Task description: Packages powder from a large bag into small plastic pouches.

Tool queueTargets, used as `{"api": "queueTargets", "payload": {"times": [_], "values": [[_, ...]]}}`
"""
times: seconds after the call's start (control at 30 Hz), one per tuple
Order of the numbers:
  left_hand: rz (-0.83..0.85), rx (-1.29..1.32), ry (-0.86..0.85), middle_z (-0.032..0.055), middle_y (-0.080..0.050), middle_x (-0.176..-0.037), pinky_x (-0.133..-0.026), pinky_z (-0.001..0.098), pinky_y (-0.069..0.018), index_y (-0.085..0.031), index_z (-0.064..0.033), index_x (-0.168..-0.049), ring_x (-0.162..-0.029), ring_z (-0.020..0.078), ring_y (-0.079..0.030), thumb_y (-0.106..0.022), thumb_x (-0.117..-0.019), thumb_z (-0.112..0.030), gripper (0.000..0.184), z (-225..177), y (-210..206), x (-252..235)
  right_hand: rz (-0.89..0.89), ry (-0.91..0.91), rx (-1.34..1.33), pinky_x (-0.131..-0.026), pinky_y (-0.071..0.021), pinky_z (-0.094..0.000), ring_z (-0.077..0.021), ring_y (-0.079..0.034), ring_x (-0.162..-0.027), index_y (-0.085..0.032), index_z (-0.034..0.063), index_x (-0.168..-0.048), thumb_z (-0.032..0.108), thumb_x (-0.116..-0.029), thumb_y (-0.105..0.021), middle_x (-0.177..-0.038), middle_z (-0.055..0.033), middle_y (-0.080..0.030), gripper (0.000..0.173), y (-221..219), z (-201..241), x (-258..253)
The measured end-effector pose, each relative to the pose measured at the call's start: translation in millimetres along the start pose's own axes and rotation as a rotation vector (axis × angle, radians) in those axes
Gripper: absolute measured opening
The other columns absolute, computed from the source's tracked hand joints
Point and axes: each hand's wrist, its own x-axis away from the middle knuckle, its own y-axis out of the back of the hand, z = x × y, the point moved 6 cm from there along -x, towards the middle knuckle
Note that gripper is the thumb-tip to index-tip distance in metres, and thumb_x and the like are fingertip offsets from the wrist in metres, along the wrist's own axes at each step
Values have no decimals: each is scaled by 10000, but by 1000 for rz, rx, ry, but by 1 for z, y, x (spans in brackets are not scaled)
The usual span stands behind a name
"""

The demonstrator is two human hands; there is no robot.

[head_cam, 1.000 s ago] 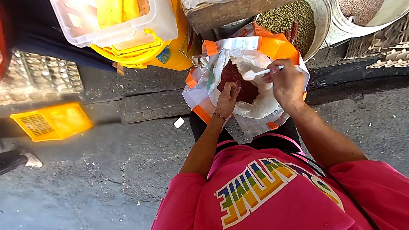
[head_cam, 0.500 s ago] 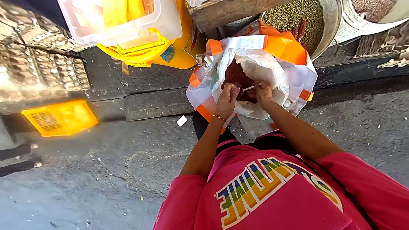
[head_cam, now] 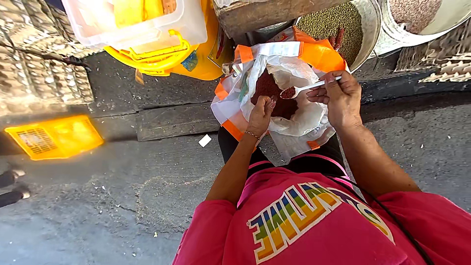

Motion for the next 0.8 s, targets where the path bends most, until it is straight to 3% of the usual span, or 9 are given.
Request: {"api": "queueTargets", "payload": {"times": [0.33,0.47,0.8], "values": [[33,16,19,108,-555,-863,-738,287,-497,-554,36,-1053,-761,146,-559,-506,-1067,-133,176,-1,-3,-1,122,165,189,-755,-645,-308,-106,-740,-780,-584,38,-1110,179,-1108,-423,-887,-9,-722,215,-16,33,3],[46,3,15,125,-588,-883,-768,315,-520,-565,49,-1073,-789,162,-594,-523,-1060,-137,191,0,-4,-2,159,302,376,-791,-634,-287,-92,-738,-826,-608,-11,-1132,161,-1104,-439,-927,-60,-726,244,-24,41,10],[85,3,57,154,-621,-914,-792,351,-538,-560,58,-1136,-816,197,-629,-570,-1044,-168,244,3,-6,-4,228,574,631,-802,-595,-330,-200,-723,-867,-647,-35,-1123,118,-1086,-484,-948,-168,-718,226,-36,59,26]]}}
